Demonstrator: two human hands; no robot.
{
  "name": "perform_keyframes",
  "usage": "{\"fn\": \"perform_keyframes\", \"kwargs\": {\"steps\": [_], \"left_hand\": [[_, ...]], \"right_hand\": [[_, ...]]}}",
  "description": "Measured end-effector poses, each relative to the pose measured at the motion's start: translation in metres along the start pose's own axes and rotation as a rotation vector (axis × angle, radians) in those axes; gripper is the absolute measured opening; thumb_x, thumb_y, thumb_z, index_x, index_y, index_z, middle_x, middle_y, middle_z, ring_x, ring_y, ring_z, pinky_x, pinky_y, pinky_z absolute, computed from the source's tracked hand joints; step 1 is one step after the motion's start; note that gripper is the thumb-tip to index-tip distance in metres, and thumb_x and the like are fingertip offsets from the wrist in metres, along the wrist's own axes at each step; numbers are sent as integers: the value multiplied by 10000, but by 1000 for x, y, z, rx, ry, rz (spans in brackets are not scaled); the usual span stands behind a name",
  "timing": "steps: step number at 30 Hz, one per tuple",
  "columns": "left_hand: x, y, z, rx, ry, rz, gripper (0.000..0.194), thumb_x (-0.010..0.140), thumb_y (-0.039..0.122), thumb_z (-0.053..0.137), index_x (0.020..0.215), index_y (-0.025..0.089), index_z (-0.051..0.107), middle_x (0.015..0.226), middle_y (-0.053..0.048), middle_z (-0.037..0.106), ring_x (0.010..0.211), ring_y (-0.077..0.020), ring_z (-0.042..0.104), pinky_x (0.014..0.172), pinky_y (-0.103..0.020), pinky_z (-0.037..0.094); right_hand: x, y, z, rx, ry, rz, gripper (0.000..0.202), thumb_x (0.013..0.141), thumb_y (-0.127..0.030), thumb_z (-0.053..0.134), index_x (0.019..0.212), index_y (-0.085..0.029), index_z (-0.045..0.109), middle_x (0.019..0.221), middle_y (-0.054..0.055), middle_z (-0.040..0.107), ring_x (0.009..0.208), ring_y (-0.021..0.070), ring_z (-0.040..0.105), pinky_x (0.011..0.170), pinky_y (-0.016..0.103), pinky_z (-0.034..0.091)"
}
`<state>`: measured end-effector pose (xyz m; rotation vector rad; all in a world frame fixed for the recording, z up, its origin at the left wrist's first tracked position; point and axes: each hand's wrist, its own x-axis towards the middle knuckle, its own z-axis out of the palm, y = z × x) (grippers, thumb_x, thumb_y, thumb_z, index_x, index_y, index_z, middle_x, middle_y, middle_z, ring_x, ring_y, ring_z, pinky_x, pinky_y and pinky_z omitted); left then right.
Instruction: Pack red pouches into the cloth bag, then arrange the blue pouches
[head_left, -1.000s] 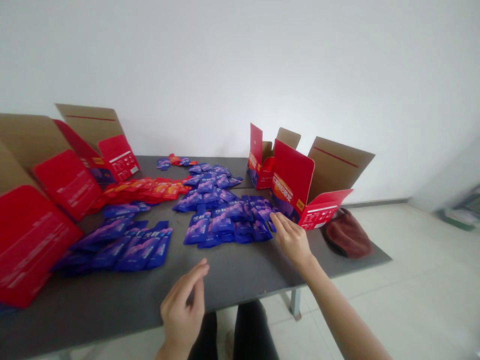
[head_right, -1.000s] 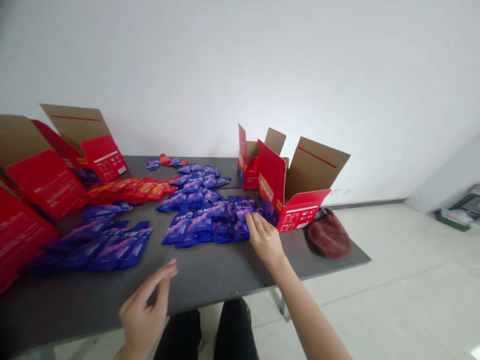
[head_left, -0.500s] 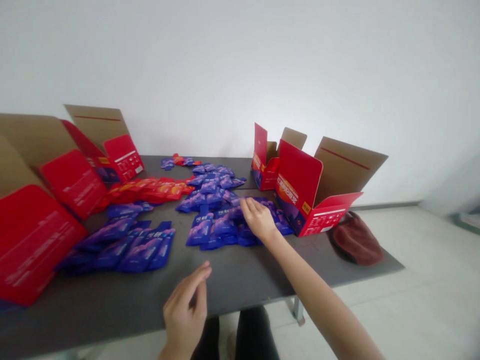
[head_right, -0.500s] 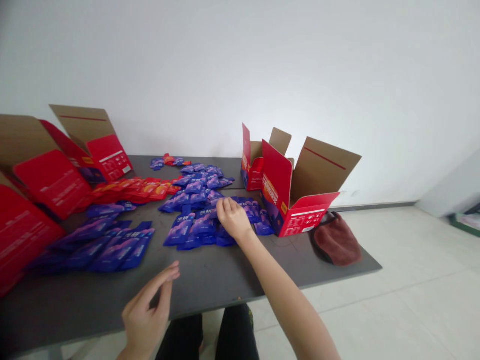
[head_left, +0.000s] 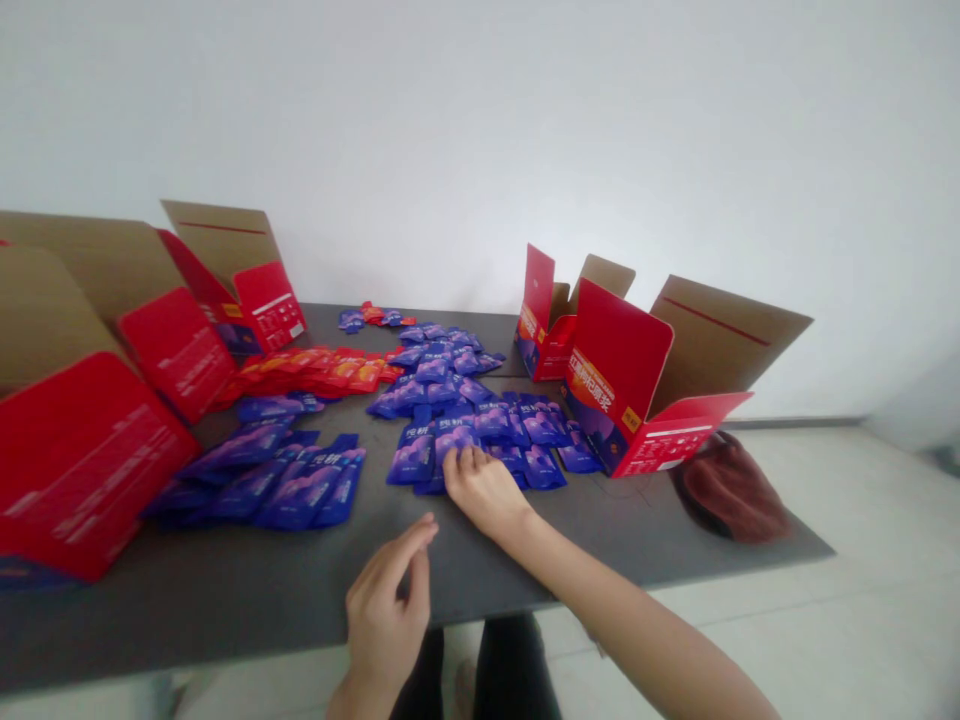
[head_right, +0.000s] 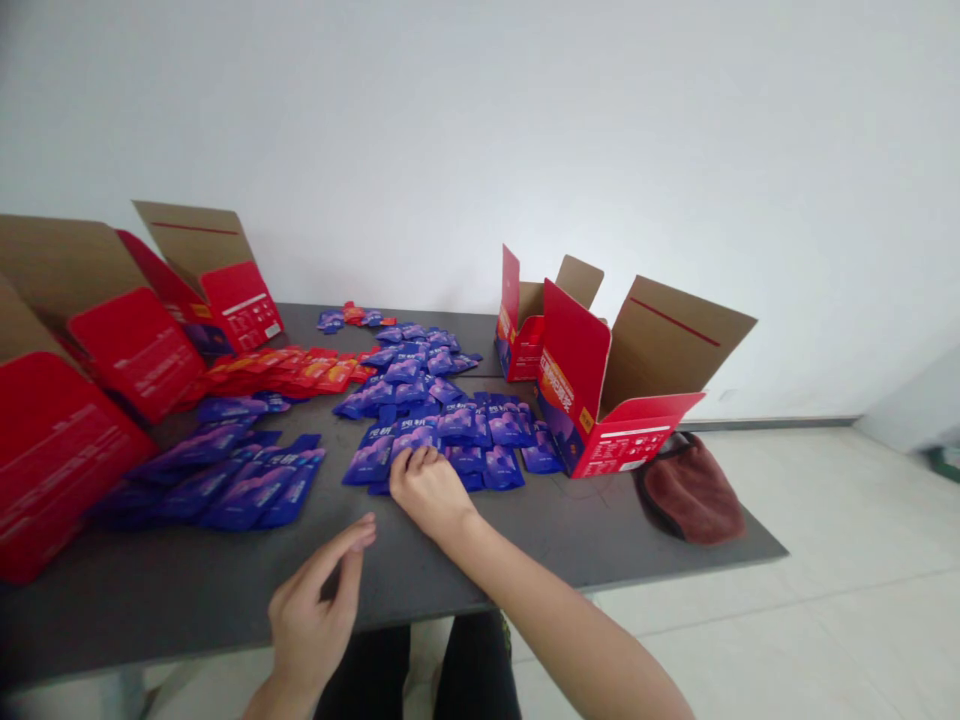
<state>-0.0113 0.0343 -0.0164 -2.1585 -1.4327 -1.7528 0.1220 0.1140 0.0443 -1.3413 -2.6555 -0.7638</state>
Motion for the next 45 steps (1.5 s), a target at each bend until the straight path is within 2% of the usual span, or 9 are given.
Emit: {"fn": "perform_keyframes", "kwargs": {"steps": [6,12,15,18,22,27,35,39,45], "left_hand": [[0,-2,1,8,0,-39,270,812,111,517,1047,200,614,975,-37,693,851,-164,664,780,-257,529],[-1,-1,-4,-14,2,-49,284,815,92,512,1060,204,599,987,-36,690,851,-152,663,777,-245,532],[-1,0,-7,-32,1,-42,287,814,76,499,1046,209,603,996,-32,687,872,-155,659,791,-252,531],[-1,0,-10,-34,7,-37,288,810,60,494,1031,207,606,1008,-31,683,896,-149,652,810,-243,521],[-2,-6,-20,-10,36,-12,278,801,39,503,1011,191,607,1015,-44,679,926,-140,639,829,-225,502],[-11,-15,-31,11,76,-16,269,796,31,502,988,185,610,992,-49,683,911,-138,642,820,-218,503],[-20,-26,-36,23,162,-170,233,805,82,510,971,211,610,894,-3,708,739,-128,677,681,-177,544],[-19,-27,-40,-5,183,-295,180,812,113,519,924,214,619,860,11,712,643,-114,673,605,-149,540],[-16,-22,-37,-33,114,-91,249,790,57,514,953,212,623,901,-7,706,775,-132,675,734,-190,540]], "right_hand": [[4,-9,-8,7,-47,58,288,830,-76,452,1079,34,545,883,274,644,727,253,650,556,318,510],[16,5,-21,168,167,107,460,907,-449,370,1061,-81,598,1276,221,487,1104,297,515,900,427,419],[32,8,-14,196,174,63,483,905,-442,385,1016,-35,620,1202,236,542,1219,300,404,1001,430,313],[43,3,3,205,49,-11,424,906,-394,415,952,-37,639,950,189,657,1092,280,513,1028,470,249],[48,0,5,239,116,2,364,910,-385,410,991,-106,628,1179,168,570,1086,279,509,1036,559,157],[91,-19,-26,523,132,-107,363,906,-433,405,1138,-193,550,1196,102,552,1010,207,565,899,382,411],[203,-119,-29,556,-54,-260,424,831,-486,519,1094,-156,558,1004,122,637,925,255,623,683,351,518],[212,-135,-18,532,-97,-332,323,837,-416,542,982,-137,615,932,116,666,856,239,651,639,317,528],[190,-119,-10,502,-6,-440,161,879,-169,463,952,-124,598,953,107,663,904,214,634,726,312,510]]}}
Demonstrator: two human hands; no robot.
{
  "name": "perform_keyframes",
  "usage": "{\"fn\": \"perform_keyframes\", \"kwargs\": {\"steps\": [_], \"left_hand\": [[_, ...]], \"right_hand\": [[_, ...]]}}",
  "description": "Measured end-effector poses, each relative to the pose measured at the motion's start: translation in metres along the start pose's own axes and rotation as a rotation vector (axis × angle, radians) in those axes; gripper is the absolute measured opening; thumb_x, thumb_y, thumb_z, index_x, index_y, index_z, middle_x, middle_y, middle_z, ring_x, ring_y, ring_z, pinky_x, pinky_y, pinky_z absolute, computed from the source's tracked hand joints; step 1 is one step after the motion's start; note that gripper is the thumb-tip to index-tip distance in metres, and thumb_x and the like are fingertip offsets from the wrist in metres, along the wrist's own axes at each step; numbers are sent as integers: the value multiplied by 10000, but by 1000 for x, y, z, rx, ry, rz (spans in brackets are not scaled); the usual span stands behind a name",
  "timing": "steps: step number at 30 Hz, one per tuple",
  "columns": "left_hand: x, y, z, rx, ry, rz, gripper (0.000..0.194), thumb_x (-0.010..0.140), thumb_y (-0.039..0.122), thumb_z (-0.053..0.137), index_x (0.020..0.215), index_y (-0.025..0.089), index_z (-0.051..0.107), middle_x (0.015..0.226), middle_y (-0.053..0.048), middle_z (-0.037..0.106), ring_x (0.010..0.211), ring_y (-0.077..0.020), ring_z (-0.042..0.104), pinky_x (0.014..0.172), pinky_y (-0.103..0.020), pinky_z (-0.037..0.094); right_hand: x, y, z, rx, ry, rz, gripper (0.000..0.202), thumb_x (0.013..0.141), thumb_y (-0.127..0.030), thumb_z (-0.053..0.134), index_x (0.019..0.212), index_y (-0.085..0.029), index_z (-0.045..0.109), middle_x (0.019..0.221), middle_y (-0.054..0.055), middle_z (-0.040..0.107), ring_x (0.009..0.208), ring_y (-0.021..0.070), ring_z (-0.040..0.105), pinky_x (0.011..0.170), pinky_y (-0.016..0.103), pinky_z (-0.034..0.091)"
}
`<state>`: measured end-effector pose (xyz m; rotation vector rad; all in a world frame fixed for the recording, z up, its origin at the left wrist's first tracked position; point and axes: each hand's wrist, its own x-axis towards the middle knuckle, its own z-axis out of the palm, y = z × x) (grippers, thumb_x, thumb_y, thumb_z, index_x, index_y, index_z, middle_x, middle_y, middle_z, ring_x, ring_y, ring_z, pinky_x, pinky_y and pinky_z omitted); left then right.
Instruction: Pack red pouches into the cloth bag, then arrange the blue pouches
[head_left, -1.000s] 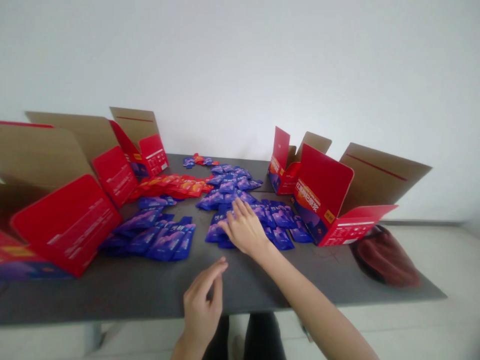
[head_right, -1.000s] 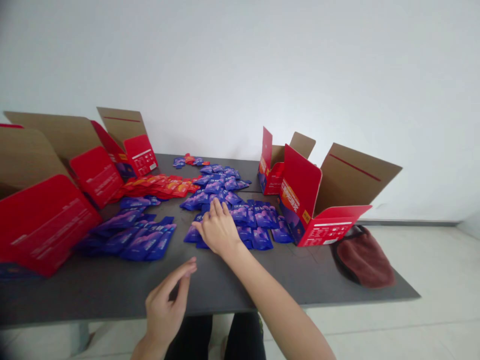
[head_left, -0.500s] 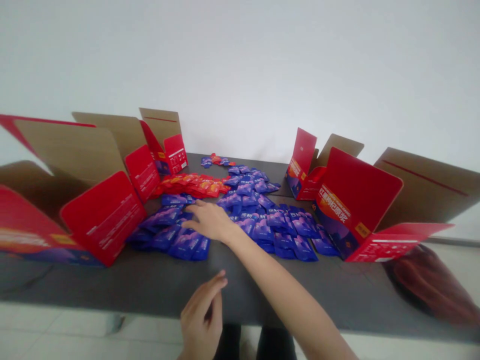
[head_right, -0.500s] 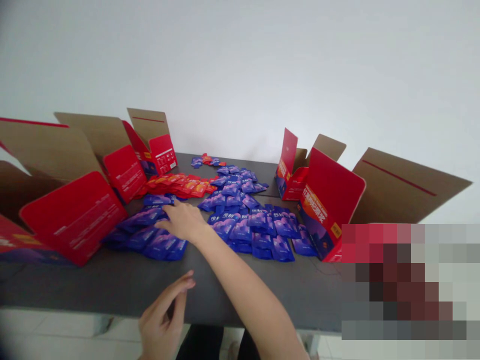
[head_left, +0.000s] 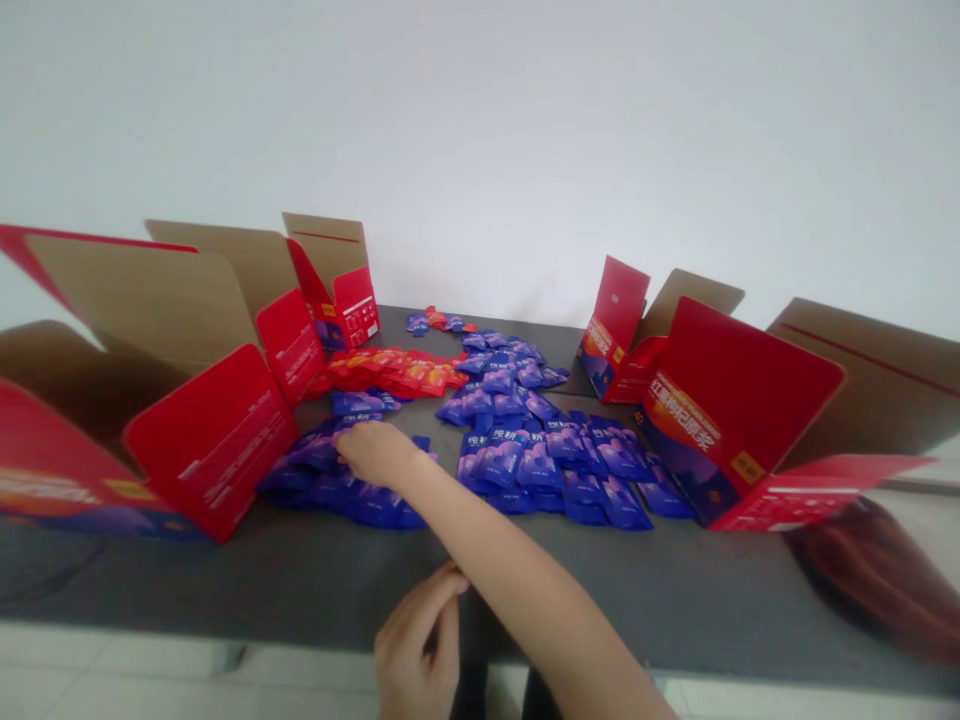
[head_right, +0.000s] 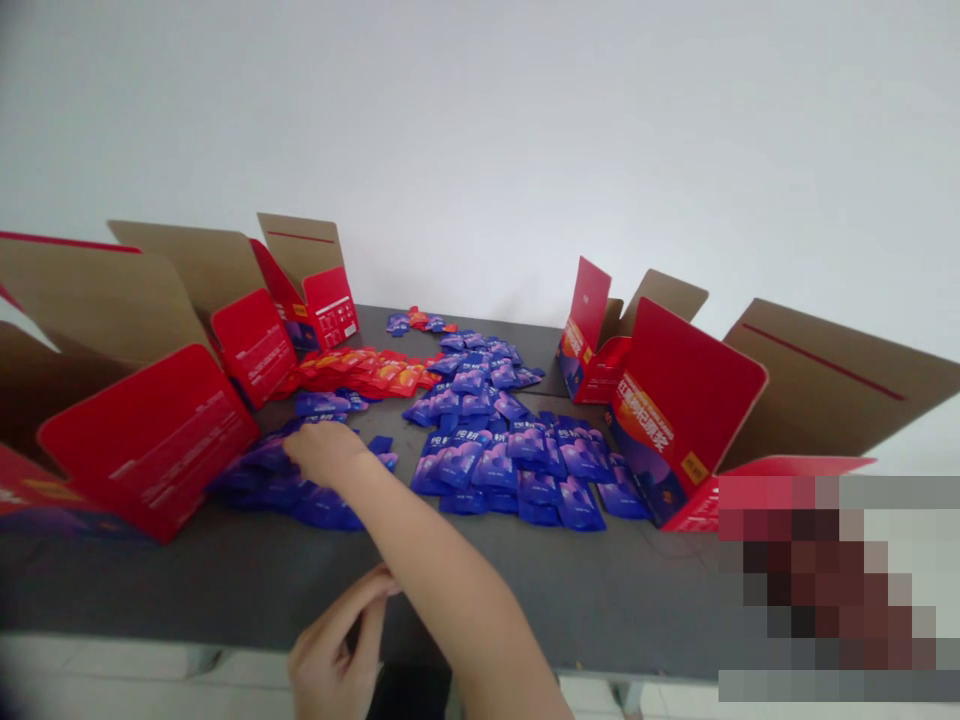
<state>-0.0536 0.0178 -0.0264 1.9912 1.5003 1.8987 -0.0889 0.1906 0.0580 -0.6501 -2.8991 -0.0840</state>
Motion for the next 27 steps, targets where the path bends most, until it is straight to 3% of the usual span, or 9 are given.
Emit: {"fn": "perform_keyframes", "kwargs": {"steps": [3,8,11,15,18,21,24,27], "left_hand": [[0,2,1,-19,-18,-5,264,798,38,506,982,196,612,967,-31,695,795,-129,673,757,-193,535],[1,2,4,4,-38,-15,247,809,55,510,982,194,617,990,-33,690,819,-129,669,768,-198,531],[2,3,7,16,-41,6,237,806,68,524,978,197,625,997,-30,687,859,-144,662,785,-219,527],[4,6,10,55,-24,6,205,809,85,531,948,195,634,982,-25,691,852,-139,662,793,-217,511],[6,9,13,105,-17,36,170,813,106,535,914,190,642,956,-26,699,819,-134,666,782,-211,501],[8,11,16,155,9,64,157,811,123,543,915,182,645,927,-30,707,764,-133,671,748,-211,499],[9,12,17,182,21,51,156,813,141,547,923,185,648,922,-29,708,750,-141,672,725,-221,502],[8,13,15,183,7,32,168,824,160,537,950,191,642,922,-26,709,742,-144,674,701,-224,511]], "right_hand": [[-17,2,-6,-52,31,-59,194,859,-47,409,942,-105,574,926,123,659,886,195,635,719,292,501],[-56,4,-32,-319,182,-67,225,869,-38,324,940,-73,535,765,100,636,726,188,633,561,267,487],[-96,14,-65,-413,354,27,246,899,-74,292,932,-117,531,766,59,616,686,152,607,538,234,464],[-168,48,-110,-570,637,236,270,912,-77,292,996,-120,544,841,56,630,755,114,593,660,203,455],[-217,78,-124,-709,762,422,288,897,-56,304,1028,-101,557,863,67,641,767,121,590,681,210,438],[-250,99,-114,-745,638,587,294,876,-43,325,1036,-100,565,876,81,643,793,147,589,688,232,430],[-270,107,-89,-650,298,704,294,858,-40,335,1042,-92,557,908,116,629,847,192,580,703,269,430],[-285,105,-60,-551,42,655,249,836,-48,381,984,-109,571,869,115,628,801,200,585,667,270,432]]}}
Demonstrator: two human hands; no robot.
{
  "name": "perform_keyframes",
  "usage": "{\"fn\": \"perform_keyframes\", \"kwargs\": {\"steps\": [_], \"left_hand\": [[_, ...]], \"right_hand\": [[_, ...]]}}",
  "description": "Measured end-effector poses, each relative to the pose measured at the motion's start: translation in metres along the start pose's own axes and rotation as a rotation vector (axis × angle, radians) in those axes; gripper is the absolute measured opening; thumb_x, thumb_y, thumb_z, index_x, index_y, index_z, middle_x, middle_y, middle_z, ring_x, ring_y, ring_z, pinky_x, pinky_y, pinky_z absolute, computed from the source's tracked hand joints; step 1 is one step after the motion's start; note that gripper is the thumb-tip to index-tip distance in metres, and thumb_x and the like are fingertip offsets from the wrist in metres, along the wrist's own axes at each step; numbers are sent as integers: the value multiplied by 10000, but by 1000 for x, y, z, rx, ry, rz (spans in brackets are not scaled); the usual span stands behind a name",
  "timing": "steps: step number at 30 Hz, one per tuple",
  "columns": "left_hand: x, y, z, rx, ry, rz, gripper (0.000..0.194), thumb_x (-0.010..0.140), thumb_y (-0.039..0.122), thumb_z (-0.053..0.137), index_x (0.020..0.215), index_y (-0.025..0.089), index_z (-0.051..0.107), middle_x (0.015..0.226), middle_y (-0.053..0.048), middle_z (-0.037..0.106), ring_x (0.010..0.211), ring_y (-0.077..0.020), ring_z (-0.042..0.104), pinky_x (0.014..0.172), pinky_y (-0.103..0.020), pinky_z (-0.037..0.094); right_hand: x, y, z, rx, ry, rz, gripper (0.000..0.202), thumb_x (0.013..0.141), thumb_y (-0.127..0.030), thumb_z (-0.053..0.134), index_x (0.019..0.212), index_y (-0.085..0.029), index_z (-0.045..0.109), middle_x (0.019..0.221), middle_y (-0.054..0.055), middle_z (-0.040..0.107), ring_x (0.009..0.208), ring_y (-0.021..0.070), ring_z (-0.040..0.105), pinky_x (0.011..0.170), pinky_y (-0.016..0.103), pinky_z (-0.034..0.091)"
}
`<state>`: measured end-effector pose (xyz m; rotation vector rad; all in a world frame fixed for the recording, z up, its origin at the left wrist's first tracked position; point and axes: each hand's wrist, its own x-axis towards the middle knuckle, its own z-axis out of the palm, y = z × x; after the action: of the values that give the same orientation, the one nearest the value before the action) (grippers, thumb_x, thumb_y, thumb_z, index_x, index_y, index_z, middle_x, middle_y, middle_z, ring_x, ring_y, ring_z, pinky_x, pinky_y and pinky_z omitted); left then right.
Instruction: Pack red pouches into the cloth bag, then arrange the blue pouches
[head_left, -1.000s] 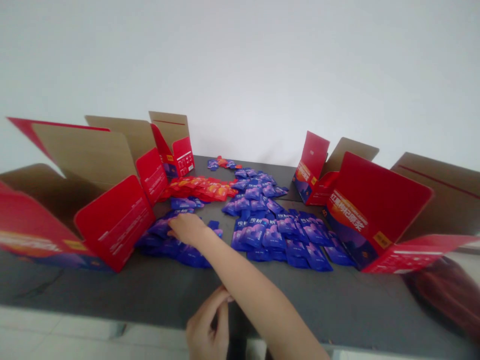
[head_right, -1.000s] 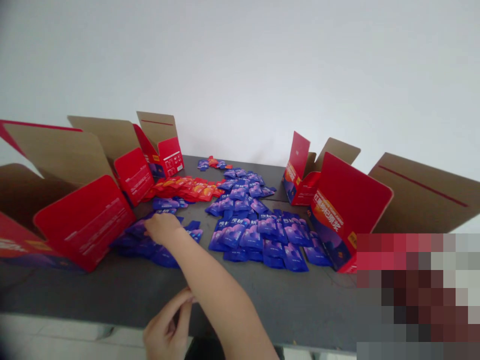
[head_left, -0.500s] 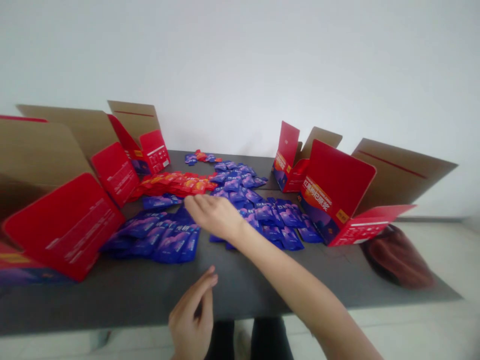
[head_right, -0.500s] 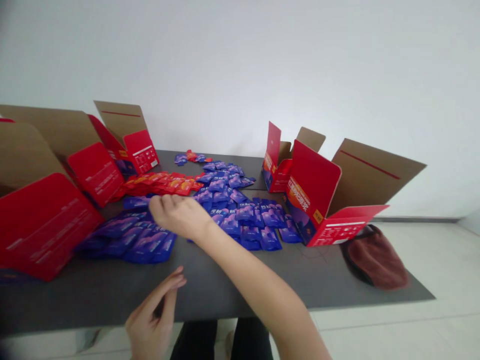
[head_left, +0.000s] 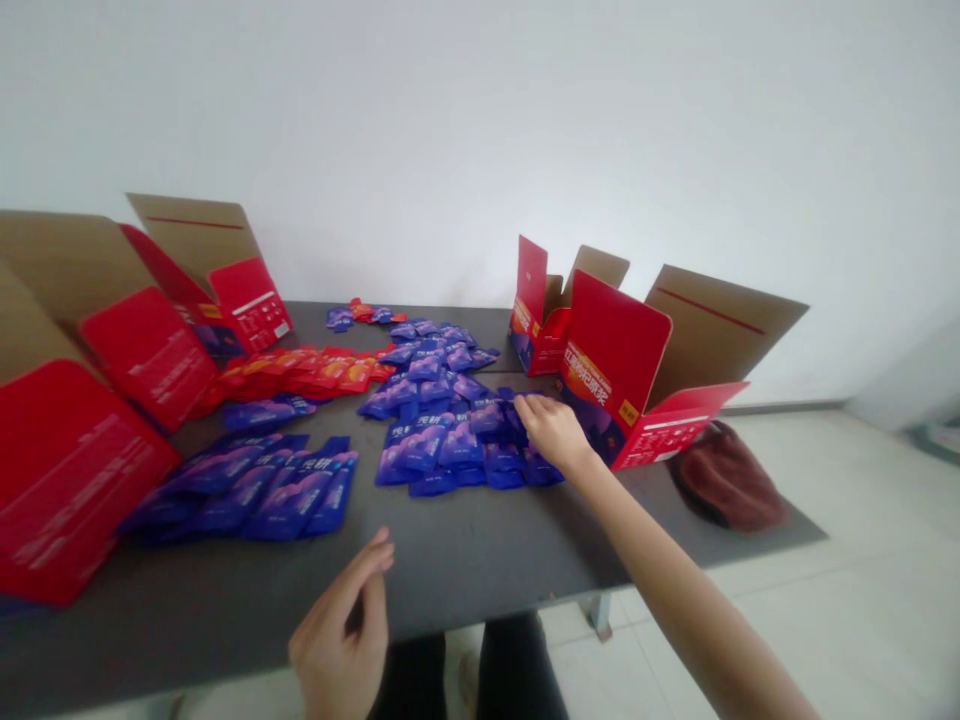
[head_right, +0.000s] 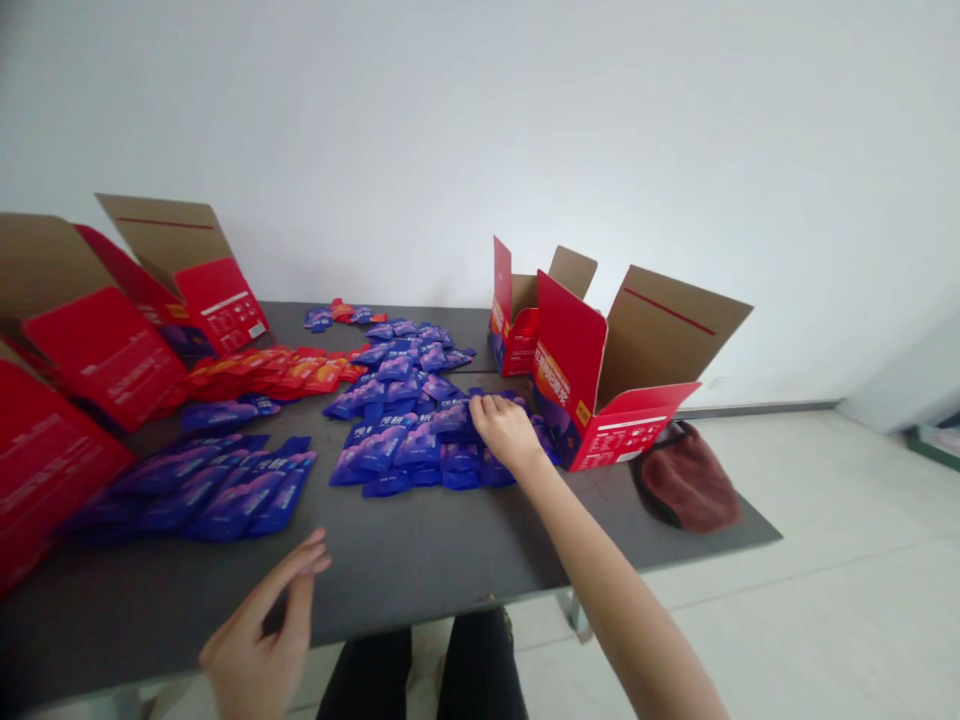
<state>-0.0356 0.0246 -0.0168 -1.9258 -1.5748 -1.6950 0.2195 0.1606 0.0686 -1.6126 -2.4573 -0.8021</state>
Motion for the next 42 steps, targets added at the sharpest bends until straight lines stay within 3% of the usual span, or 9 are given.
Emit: {"fn": "perform_keyframes", "kwargs": {"steps": [4,10,17,23,26,29,32,37,42], "left_hand": [[-1,-1,-2,-4,-13,-6,177,836,171,521,971,190,633,918,-28,710,708,-138,677,672,-211,516],[0,-1,0,27,-27,-28,202,840,195,519,1011,199,628,896,-21,713,702,-143,680,668,-206,518],[-2,-3,-5,-36,-43,-65,203,838,179,519,1011,196,623,924,-28,708,733,-143,681,680,-196,521],[-2,-5,-10,-77,-38,-64,201,831,144,519,1001,191,616,958,-39,701,734,-146,682,683,-205,537],[-5,-8,-12,-95,-29,-76,216,823,118,522,1005,193,613,976,-41,696,748,-143,681,699,-210,540],[-8,-12,-14,-106,-7,-84,222,817,98,520,991,198,615,987,-40,692,772,-147,678,728,-229,543],[-9,-15,-15,-105,0,-79,232,816,87,511,988,202,614,987,-37,691,778,-149,677,725,-237,549],[-8,-20,-16,-88,-21,-41,260,814,62,493,1016,190,597,982,-53,692,745,-131,677,704,-211,551],[-8,-25,-17,-15,-30,108,288,790,48,483,1002,194,611,883,-53,713,742,-148,679,675,-208,556]], "right_hand": [[-25,-10,16,29,-77,-99,245,812,-21,400,952,-117,577,851,111,632,810,192,592,663,255,441],[-35,-22,2,24,-128,-112,212,830,-47,409,927,-120,584,818,111,636,754,212,595,648,289,450],[-15,-15,-19,159,46,48,358,946,-350,313,1044,-151,594,1239,136,539,1053,199,555,873,286,416],[3,-12,-2,204,-99,-5,266,916,-226,409,874,-162,663,874,88,690,858,169,637,976,356,331],[12,-20,-6,227,14,26,271,918,-206,393,921,-158,659,1017,115,664,963,185,611,1034,443,237],[38,-48,-25,416,118,-31,269,922,-262,394,1036,-189,626,1160,96,605,1050,176,571,995,384,320],[81,-104,-43,630,60,-240,306,892,-371,462,1135,-217,568,1178,59,593,1033,169,581,854,279,438],[158,-205,-50,619,-112,-357,347,860,-451,491,1069,-195,594,1036,87,651,991,225,604,772,320,486],[202,-267,-48,587,-133,-387,393,850,-484,492,1025,-152,611,1016,126,650,957,245,623,738,345,511]]}}
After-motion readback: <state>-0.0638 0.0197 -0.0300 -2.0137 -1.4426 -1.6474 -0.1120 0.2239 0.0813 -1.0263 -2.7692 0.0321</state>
